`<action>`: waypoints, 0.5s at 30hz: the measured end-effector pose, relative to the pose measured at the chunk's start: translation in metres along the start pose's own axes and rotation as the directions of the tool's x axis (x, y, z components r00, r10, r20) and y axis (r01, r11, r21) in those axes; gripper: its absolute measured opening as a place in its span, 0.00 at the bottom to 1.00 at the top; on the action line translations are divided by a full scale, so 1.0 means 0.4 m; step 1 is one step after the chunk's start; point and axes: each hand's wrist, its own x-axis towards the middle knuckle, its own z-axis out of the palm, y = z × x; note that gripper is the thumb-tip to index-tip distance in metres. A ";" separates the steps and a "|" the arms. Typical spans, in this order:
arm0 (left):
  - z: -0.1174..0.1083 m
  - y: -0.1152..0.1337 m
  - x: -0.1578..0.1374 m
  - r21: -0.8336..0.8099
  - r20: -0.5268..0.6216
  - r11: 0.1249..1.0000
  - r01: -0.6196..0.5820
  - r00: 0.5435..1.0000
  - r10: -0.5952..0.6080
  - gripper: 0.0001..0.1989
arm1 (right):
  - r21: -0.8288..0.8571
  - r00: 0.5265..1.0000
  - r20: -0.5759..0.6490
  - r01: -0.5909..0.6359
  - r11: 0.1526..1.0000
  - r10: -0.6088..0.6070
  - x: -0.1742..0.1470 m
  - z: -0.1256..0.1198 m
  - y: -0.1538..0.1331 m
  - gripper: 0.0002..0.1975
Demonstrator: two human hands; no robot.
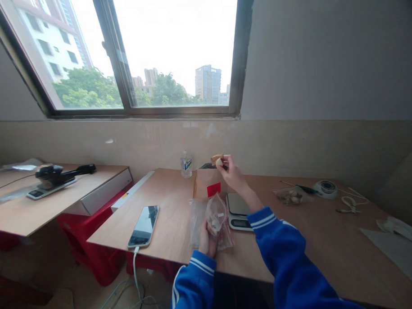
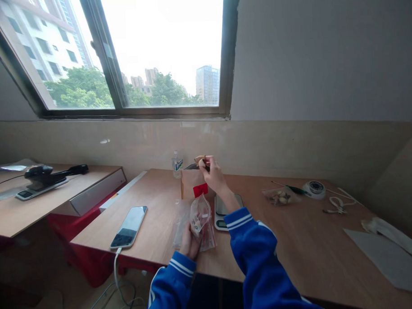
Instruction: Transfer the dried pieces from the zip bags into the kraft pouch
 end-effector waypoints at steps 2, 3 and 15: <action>0.000 0.000 -0.001 -0.005 -0.005 1.000 0.014 1.000 -0.014 0.16 | -0.143 0.972 0.217 0.124 0.982 -0.091 0.055 0.013 0.015 0.07; -0.001 0.000 0.000 -0.006 -0.010 1.000 0.015 1.000 -0.015 0.16 | -0.195 0.943 0.314 0.173 0.965 -0.106 0.071 0.017 0.024 0.09; -0.015 -0.003 0.014 0.054 0.039 0.998 0.017 0.999 -0.019 0.15 | -0.475 0.923 0.332 0.341 0.811 -0.194 0.011 0.038 0.021 0.24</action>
